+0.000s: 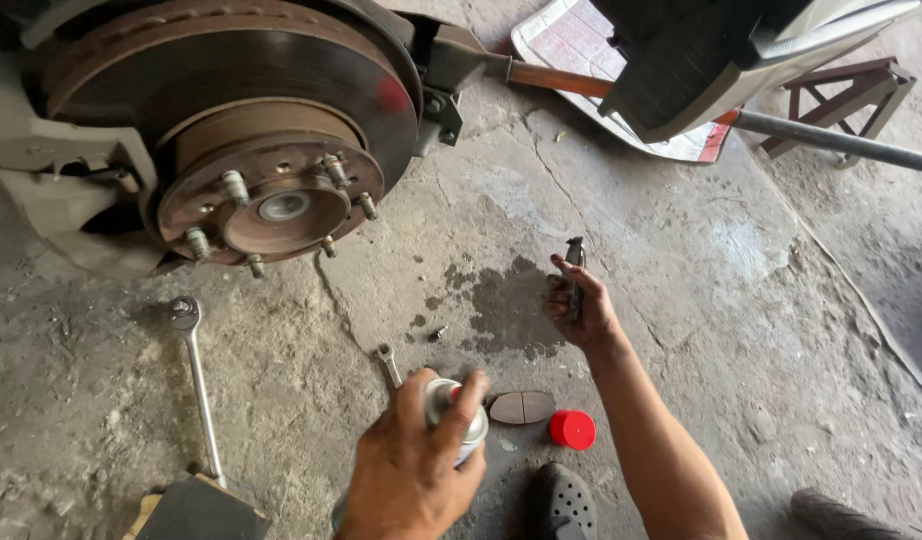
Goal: The person sits on the workshop floor and sprays brake cleaner from an aerosol can onto brake pads, then onto the brake disc and hub of a raised vehicle. They turn the pads over while spraying and finally wipe the disc and hub with a cloth.
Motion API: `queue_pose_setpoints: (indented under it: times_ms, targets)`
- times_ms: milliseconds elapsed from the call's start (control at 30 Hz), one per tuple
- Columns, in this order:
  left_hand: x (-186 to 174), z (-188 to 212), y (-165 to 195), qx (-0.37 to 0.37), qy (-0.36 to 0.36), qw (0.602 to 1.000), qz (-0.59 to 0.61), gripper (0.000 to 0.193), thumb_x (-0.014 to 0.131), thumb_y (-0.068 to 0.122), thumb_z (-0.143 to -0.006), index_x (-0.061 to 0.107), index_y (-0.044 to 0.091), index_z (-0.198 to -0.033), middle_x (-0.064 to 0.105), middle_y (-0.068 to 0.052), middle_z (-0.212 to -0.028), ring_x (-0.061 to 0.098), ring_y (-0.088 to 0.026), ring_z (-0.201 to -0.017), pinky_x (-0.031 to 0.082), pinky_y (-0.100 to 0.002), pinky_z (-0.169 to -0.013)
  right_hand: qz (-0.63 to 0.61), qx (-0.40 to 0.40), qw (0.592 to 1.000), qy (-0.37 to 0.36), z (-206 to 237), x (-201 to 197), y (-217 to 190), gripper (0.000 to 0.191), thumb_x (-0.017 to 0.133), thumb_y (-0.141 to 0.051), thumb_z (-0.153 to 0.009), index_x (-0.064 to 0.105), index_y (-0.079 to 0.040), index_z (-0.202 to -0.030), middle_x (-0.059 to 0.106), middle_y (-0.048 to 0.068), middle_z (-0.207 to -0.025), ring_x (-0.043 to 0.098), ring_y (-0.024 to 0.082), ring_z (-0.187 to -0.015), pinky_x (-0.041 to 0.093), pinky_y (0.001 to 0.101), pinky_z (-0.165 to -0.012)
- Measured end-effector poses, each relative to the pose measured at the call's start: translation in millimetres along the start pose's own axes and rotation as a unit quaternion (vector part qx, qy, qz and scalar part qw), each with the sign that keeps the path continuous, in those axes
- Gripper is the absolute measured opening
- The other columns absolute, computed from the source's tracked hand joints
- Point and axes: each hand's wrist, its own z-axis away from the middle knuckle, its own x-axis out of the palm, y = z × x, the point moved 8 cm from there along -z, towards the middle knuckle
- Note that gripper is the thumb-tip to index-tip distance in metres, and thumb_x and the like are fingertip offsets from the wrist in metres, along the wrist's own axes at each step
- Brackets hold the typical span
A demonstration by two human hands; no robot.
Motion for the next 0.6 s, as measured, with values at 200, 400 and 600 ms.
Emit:
queue_pose_setpoints:
  times_ms: [200,400,600]
  targets:
    - [11,6,26,0.022,-0.025,0.999,-0.018,0.080,0.083,0.020,-0.070,0.046,0.024,-0.141,0.053,-0.024,-0.116,0.070,-0.039,-0.078,0.061,-0.050,-0.057,0.029,0.038,0.998,0.042,-18,1,29,0.044,0.053,-0.034,-0.090,0.058,-0.011,-0.127,0.068,0.014,-0.102,0.063,0.022,-0.074,0.055,0.0359,-0.064]
    - [-6,12,32,0.031,0.014,0.997,-0.074,0.080,0.082,0.020,-0.071,0.045,0.022,-0.142,0.051,-0.025,-0.117,0.068,-0.040,-0.081,0.061,-0.050,-0.059,0.040,0.042,0.995,0.077,-20,4,47,0.044,0.049,-0.027,-0.098,0.050,0.005,-0.128,0.069,0.017,-0.114,0.069,0.032,-0.099,0.060,0.0474,-0.090]
    - [-20,13,31,0.027,0.036,0.997,-0.054,0.080,0.082,0.022,-0.071,0.047,0.022,-0.142,0.052,-0.024,-0.118,0.069,-0.041,-0.086,0.062,-0.048,-0.062,0.228,-0.001,0.952,0.203,-9,-5,36,0.037,0.061,-0.024,-0.097,0.056,-0.002,-0.126,0.070,0.012,-0.111,0.072,0.025,-0.093,0.063,0.0432,-0.079]
